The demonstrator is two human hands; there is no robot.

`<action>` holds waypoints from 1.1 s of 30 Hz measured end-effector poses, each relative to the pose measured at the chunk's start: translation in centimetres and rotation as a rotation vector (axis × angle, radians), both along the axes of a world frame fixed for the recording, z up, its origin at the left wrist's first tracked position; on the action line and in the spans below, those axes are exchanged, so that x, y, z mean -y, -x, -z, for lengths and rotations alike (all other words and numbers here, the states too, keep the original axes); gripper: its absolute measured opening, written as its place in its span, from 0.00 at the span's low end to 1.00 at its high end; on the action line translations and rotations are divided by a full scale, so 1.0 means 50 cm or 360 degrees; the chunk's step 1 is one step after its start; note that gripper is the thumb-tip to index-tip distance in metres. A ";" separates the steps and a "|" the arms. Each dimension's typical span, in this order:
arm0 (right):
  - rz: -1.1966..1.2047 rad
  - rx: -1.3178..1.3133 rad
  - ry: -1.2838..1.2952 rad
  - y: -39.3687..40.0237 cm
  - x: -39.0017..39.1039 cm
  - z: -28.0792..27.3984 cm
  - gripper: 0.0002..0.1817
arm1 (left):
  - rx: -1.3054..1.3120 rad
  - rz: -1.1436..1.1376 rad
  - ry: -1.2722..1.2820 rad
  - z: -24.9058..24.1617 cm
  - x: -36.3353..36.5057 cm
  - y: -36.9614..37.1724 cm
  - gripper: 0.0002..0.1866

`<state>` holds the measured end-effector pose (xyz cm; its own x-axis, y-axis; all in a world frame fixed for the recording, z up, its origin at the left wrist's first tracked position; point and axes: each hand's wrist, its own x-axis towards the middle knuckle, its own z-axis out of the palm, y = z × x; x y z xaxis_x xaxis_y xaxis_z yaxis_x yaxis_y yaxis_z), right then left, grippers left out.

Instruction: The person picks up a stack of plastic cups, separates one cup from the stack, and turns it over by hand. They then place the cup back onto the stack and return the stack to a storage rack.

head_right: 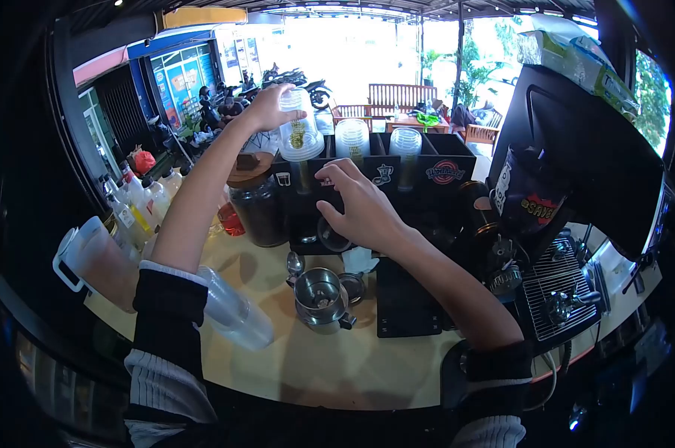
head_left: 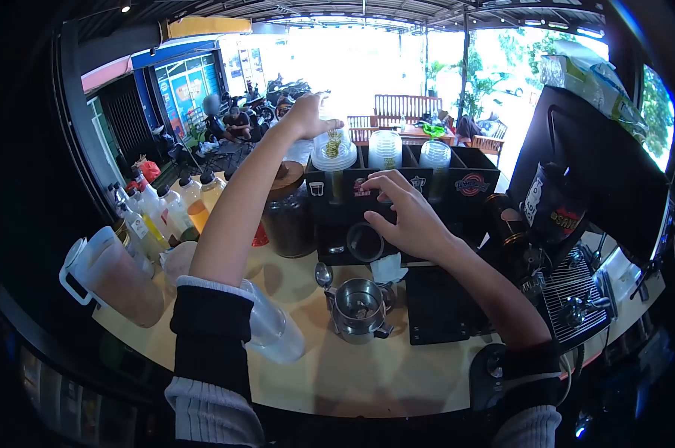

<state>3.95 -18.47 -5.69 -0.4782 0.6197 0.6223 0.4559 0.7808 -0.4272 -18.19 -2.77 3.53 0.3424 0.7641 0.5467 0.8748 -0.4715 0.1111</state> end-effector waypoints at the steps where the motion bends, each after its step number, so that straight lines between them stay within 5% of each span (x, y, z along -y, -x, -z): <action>1: -0.0011 0.0015 -0.0007 0.001 -0.001 0.000 0.20 | 0.0008 -0.0007 -0.0003 0.000 0.002 0.002 0.45; 9: -0.0007 0.0104 -0.0018 0.014 0.003 0.012 0.20 | -0.0093 -0.0103 -0.0046 0.046 -0.013 -0.003 0.44; 11: -0.0007 0.0104 -0.0012 0.014 0.005 0.015 0.20 | -0.0202 -0.0116 0.0328 0.064 -0.023 -0.005 0.44; 16: 0.0010 0.0131 -0.0043 0.006 0.015 0.018 0.20 | -0.0191 -0.0003 0.0463 0.079 -0.017 -0.001 0.45; 28: 0.0017 0.0127 -0.0031 -0.005 0.062 0.013 0.19 | -0.0281 -0.0215 0.0363 0.100 0.020 -0.024 0.56; 33: -0.0075 0.0028 -0.0091 0.025 0.080 0.005 0.19 | -0.0453 -0.0003 0.0023 0.022 0.079 0.009 0.50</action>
